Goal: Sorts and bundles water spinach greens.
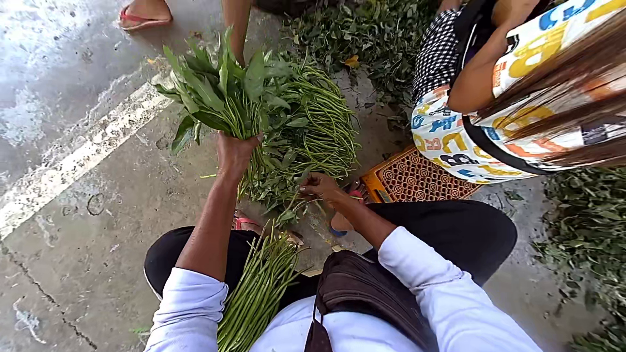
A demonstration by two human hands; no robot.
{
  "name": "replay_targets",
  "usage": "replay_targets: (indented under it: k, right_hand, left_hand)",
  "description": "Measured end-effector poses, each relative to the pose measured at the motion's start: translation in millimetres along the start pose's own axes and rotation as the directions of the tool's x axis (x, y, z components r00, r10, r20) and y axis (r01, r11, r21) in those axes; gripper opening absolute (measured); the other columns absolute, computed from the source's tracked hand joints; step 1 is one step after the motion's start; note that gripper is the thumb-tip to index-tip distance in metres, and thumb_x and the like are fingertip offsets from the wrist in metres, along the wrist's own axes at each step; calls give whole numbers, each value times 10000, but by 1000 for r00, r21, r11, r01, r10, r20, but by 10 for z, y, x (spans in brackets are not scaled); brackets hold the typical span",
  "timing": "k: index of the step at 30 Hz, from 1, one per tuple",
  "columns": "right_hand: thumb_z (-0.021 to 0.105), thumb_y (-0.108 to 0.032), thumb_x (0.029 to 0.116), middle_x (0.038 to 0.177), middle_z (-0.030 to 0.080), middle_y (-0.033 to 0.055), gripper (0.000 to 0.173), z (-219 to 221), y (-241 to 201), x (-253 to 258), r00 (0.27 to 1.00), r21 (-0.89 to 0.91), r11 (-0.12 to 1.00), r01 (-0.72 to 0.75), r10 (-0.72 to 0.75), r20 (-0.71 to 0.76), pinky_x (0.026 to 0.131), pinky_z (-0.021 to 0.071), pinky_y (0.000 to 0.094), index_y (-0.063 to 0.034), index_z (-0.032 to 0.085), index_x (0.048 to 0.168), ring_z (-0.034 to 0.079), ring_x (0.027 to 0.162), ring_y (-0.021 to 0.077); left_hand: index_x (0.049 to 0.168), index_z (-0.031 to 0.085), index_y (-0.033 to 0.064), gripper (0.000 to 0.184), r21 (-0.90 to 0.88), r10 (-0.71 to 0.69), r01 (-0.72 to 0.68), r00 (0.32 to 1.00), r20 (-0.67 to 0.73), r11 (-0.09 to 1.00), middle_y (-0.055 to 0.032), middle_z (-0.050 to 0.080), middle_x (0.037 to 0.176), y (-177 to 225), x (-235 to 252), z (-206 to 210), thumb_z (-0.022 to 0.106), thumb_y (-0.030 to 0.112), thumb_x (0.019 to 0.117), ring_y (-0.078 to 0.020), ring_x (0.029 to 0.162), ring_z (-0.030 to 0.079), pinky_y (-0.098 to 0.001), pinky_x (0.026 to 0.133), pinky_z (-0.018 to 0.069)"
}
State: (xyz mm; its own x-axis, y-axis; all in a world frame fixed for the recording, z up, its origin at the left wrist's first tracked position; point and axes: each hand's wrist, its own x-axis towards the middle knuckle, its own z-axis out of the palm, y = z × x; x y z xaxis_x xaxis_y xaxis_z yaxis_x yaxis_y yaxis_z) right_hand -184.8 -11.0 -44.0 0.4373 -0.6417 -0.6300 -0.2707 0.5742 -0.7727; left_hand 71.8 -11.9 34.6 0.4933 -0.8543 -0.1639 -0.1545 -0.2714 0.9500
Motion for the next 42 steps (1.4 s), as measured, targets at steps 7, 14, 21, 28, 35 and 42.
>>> replay_targets:
  k: [7,14,21,28,35,42]
  right_hand:
    - [706,-37,943,986,704,151,167,-197,-492,-247,811,-330,832,446,-532,-244,751,626,423,12,636,1087,717,808,244]
    - [680,30,896,1030,699,190,157,62,-591,-280,572,-804,288,520,-817,77,830,574,538,21,694,1052,706,938,344]
    - [623,51,944,1066,702,190,158,188,-495,-236,550,-749,250,614,-815,180,852,596,476,19,696,1080,716,957,321]
    - [703,21,925,942,717,170,202,212,-400,-236,574,-688,422,590,-819,-11,740,611,474,5,626,1111,727,809,302]
    - [609,-142,1024,1089,687,226,264,-248,-325,191,669,-485,765,424,-625,-401,918,554,464,75,633,1172,687,992,305]
    - [597,31,981,1487,529,224,445,-665,-175,666,860,-468,822,323,-461,-217,1153,414,496,-22,577,1422,509,1384,350]
  left_hand:
    - [1429,458,-33,798,-65,-76,82,993,91,994,-213,614,1328,-104,-79,141,876,3,750,-271,1221,624,-459,1062,517]
    - [1259,591,-22,451,-383,-401,486,871,283,786,-158,733,1068,7,-388,341,784,12,852,-233,920,723,-410,812,602]
    - [1219,593,-27,446,-298,-388,508,840,380,808,-146,700,1071,-29,-470,348,797,-8,823,-214,918,692,-409,830,589]
    - [1217,612,-27,464,-277,-385,483,857,341,830,-150,705,1088,-56,-545,435,819,-5,802,-215,939,692,-408,844,584]
    - [1246,601,-11,507,-247,-389,479,858,335,842,-143,717,1091,-85,-463,387,831,7,794,-217,935,710,-406,831,602]
    - [1261,591,-7,522,-212,-389,485,843,372,848,-138,715,1090,11,-464,381,823,-2,794,-210,936,706,-400,825,600]
